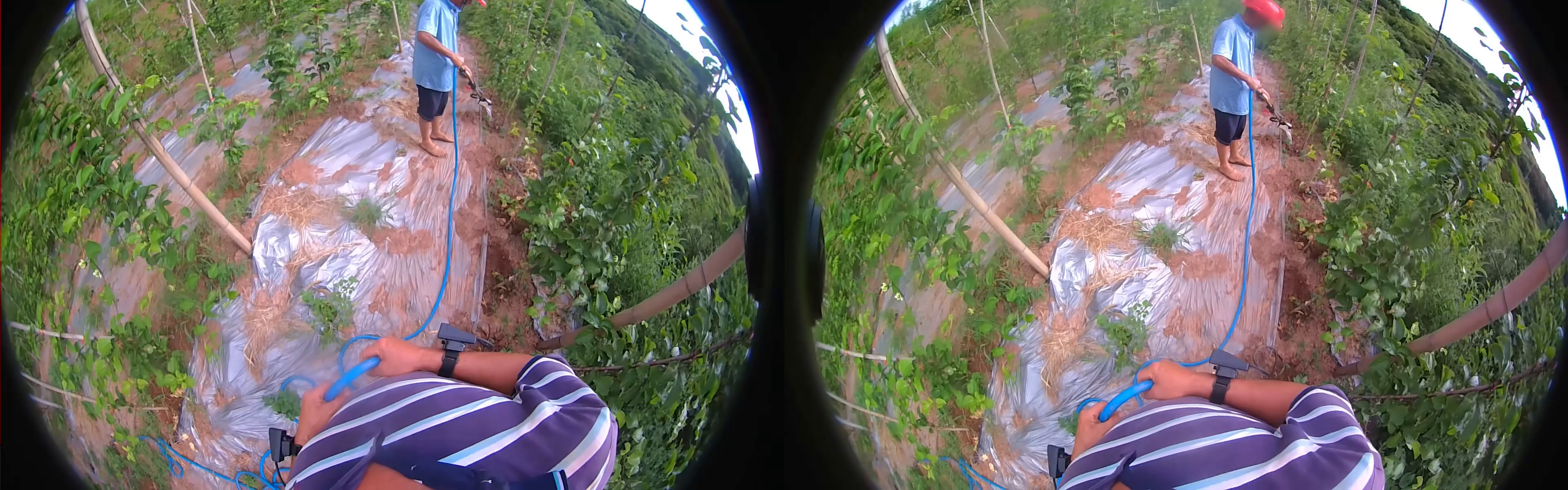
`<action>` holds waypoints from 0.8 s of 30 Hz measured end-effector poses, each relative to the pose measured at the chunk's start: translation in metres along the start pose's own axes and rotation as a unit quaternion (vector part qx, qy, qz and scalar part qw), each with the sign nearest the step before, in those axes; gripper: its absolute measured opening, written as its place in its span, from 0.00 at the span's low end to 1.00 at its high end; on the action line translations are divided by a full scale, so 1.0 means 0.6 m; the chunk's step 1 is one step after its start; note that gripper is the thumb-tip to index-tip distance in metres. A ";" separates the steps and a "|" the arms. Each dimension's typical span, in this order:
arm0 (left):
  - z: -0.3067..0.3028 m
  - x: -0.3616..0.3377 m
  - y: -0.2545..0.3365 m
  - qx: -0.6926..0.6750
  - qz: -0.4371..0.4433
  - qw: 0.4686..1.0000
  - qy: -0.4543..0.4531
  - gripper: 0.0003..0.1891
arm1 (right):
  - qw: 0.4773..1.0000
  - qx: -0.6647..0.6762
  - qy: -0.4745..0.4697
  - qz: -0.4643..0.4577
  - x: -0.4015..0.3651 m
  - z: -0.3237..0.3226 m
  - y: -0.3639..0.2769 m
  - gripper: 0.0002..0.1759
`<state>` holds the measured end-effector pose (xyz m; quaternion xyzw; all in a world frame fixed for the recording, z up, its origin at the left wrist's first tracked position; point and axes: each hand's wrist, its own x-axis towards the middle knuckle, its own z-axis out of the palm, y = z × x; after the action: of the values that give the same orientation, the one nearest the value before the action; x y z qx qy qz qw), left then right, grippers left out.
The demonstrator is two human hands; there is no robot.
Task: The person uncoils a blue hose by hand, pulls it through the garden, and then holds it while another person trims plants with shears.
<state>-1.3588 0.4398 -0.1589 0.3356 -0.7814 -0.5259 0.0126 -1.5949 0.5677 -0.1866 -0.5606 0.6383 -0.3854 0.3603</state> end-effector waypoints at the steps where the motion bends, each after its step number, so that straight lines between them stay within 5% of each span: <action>1: -0.001 -0.002 0.016 -0.008 0.004 1.000 0.000 0.11 | 1.000 0.000 -0.003 0.000 -0.001 -0.002 -0.004 0.08; 24: -0.005 0.006 0.010 0.004 0.034 0.999 -0.009 0.13 | 0.999 -0.038 -0.002 0.010 -0.007 -0.007 -0.019 0.07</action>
<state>-1.3636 0.4369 -0.1540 0.3044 -0.7944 -0.5252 0.0221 -1.5932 0.5712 -0.1745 -0.5684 0.6572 -0.3562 0.3438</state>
